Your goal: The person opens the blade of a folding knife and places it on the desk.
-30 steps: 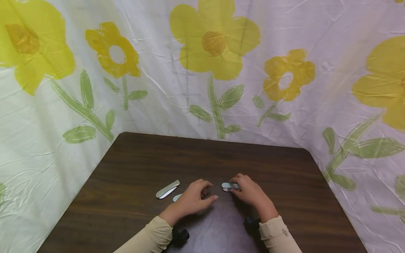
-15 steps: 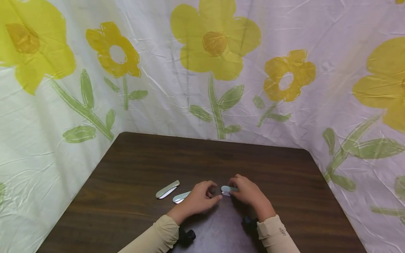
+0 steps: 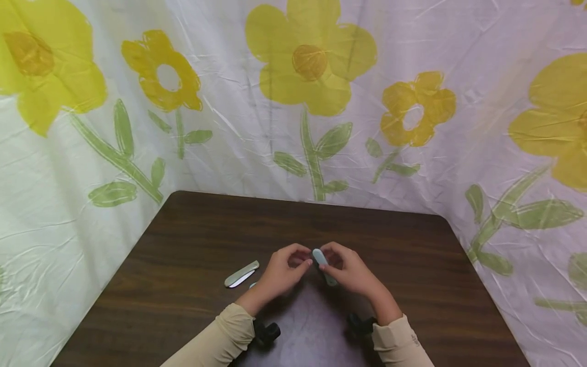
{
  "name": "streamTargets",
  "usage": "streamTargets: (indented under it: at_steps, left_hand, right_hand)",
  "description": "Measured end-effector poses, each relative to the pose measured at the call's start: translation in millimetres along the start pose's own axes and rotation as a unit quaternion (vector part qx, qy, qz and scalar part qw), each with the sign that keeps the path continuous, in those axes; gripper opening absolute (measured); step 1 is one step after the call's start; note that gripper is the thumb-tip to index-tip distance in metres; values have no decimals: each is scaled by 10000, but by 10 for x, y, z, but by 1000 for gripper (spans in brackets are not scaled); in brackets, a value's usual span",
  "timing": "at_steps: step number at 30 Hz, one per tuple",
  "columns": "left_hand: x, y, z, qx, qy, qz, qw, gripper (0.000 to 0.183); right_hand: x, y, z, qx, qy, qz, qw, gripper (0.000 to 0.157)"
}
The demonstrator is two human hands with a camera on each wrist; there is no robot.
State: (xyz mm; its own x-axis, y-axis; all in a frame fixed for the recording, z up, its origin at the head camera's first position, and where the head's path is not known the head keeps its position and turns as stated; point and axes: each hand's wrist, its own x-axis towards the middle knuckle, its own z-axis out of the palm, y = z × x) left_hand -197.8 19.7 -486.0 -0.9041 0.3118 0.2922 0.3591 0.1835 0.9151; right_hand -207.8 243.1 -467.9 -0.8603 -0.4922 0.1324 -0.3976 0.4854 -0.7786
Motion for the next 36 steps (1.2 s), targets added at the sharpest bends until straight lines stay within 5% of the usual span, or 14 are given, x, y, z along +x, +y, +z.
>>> streamTargets:
  at_steps: [10,20,36]
  left_hand:
    - [45,93,-52,-1428,116,-344,9891,18]
    - [42,140,-115,-1662,133,-441,9850,15]
    - [70,234,-297,-1856,-48,-581,9809,10]
  right_hand:
    - [59,-167,48,529,104,-164,9984,26]
    - [108,-243,111,1093,289,579,9919,23]
    - [177,-349,161,1440,887,307,9851,20]
